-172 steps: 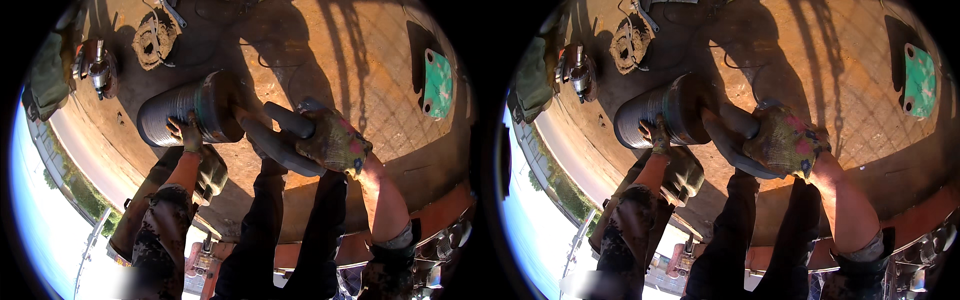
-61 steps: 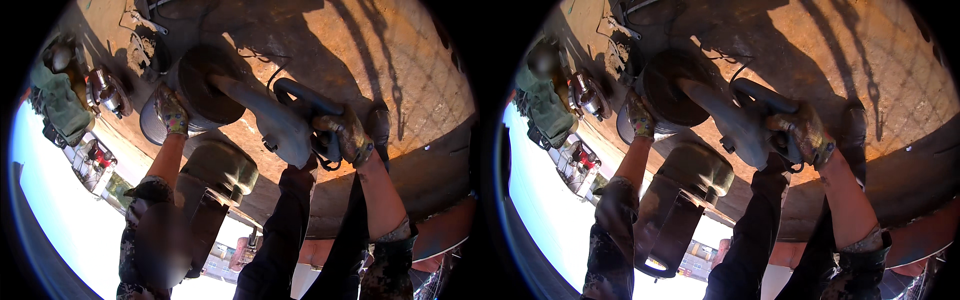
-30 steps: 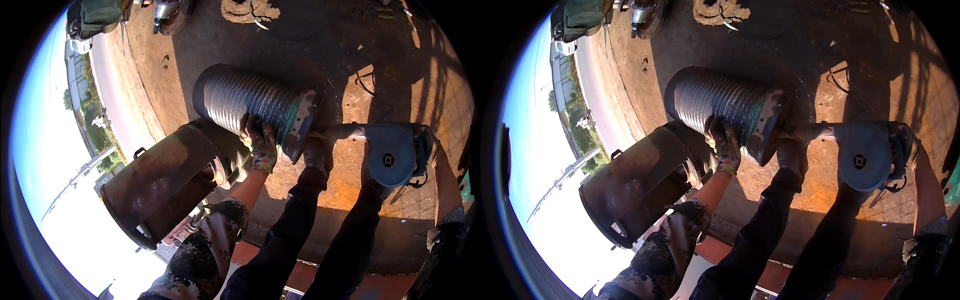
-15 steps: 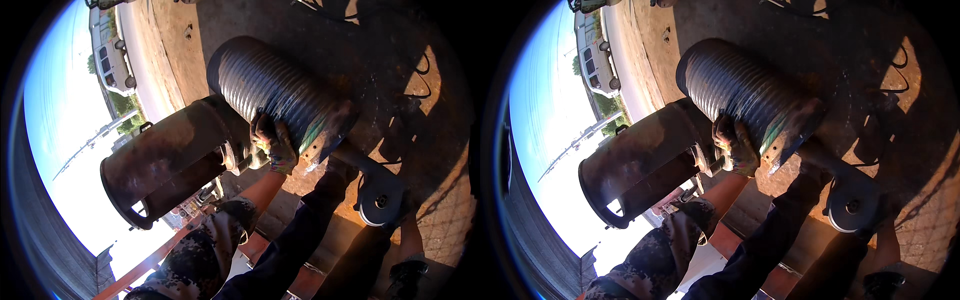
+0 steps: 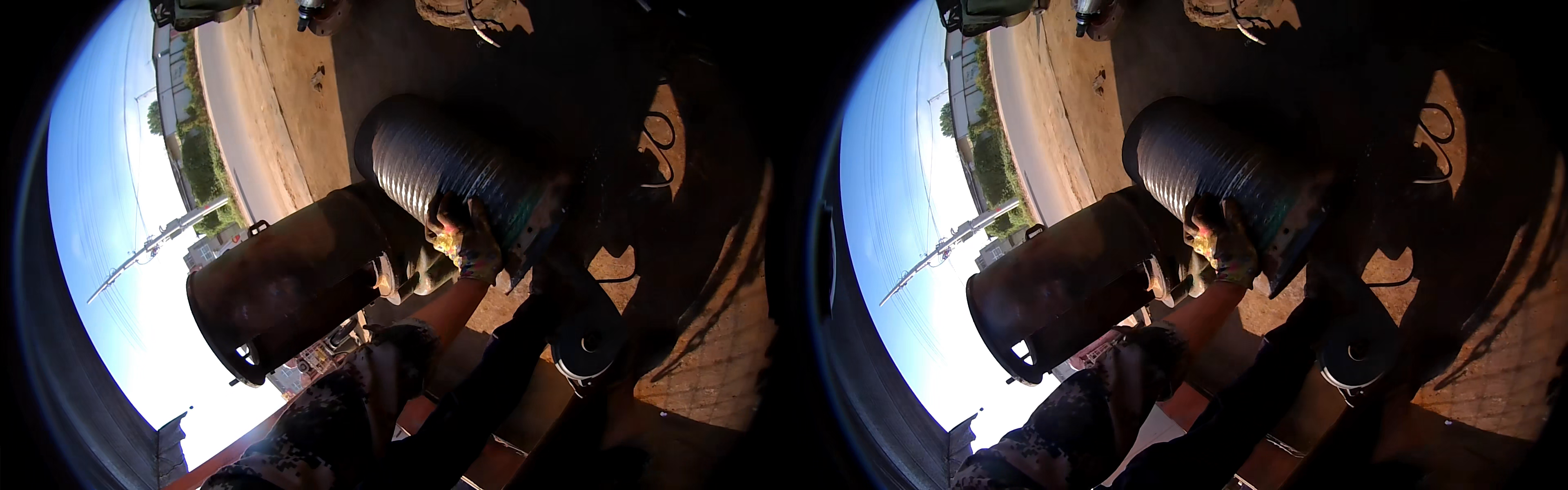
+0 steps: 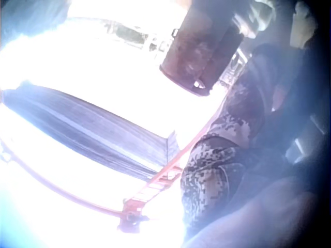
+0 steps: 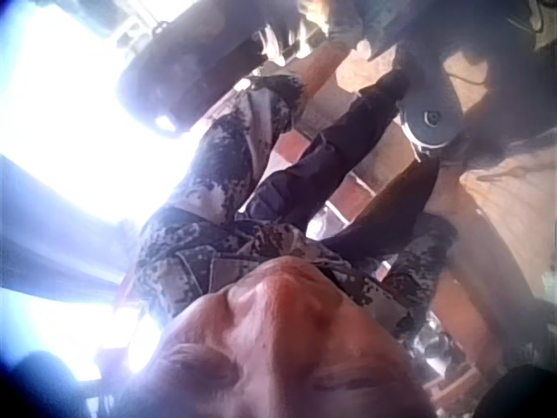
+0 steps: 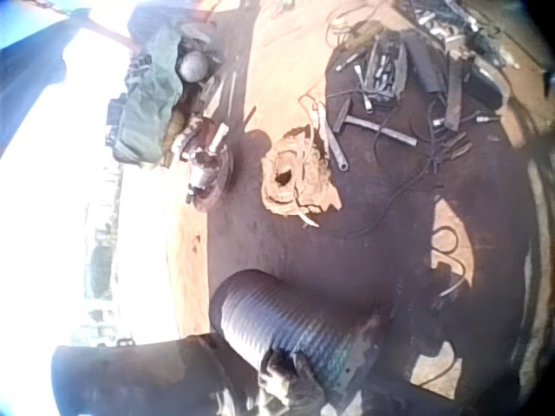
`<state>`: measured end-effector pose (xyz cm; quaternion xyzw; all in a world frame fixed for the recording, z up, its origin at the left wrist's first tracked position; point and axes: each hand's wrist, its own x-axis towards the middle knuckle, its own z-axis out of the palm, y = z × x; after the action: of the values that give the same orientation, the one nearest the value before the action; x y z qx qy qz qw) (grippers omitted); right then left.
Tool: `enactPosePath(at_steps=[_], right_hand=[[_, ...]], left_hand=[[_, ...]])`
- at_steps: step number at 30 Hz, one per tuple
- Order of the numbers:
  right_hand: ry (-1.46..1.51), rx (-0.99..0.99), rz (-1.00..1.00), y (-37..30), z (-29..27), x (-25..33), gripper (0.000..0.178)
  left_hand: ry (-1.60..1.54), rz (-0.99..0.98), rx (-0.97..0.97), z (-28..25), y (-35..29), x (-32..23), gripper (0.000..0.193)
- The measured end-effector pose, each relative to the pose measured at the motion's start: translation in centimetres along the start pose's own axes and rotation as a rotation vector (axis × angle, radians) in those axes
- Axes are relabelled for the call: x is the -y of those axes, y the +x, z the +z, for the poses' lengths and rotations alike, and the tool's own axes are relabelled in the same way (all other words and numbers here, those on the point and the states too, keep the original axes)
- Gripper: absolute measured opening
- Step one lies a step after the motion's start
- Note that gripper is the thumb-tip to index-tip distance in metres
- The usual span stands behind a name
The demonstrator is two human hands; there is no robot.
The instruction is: The person uses an angle grinder to smooth the edges of a corrugated metal pipe. They repeatedly rotate the pipe and grind both ends, occasionally inspecting the interior and exterior surfaces.
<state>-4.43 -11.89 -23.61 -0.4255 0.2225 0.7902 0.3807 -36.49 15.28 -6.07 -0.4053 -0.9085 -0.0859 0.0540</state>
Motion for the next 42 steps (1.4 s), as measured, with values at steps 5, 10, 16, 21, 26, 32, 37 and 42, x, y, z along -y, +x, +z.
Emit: enactPosePath(at_steps=[5,10,16,21,26,32,37,42], right_hand=[[0.010,-0.007,-0.024,-4.5,0.4,-0.9,0.034],[0.325,0.088,0.144,-5.7,2.1,-1.4,0.034],[-0.252,-0.149,-0.129,-8.0,7.3,-1.2,0.036],[-0.412,-0.098,-0.145,-7.8,13.3,7.9,0.038],[-0.453,-0.035,-0.141,-6.5,14.5,12.3,0.040],[-0.353,-0.022,-0.107,-5.9,12.0,10.1,0.043],[-0.263,-0.016,-0.066,-6.9,10.1,6.2,0.045],[-0.312,-0.015,-0.063,-9.7,10.6,5.5,0.048]], left_hand=[[0.150,-0.043,0.091,-0.4,1.3,-3.3,0.058],[0.121,0.042,0.030,-0.2,2.8,-6.4,0.059],[0.079,0.067,0.064,0.8,3.3,-9.1,0.064],[0.234,0.110,0.091,0.2,4.3,-10.9,0.064],[0.090,0.036,0.159,1.1,5.1,-10.9,0.060],[0.049,0.058,0.228,1.6,5.2,-11.7,0.064],[0.052,0.067,0.272,1.3,5.7,-12.7,0.067],[0.060,0.053,0.394,1.1,6.7,-14.2,0.070]])
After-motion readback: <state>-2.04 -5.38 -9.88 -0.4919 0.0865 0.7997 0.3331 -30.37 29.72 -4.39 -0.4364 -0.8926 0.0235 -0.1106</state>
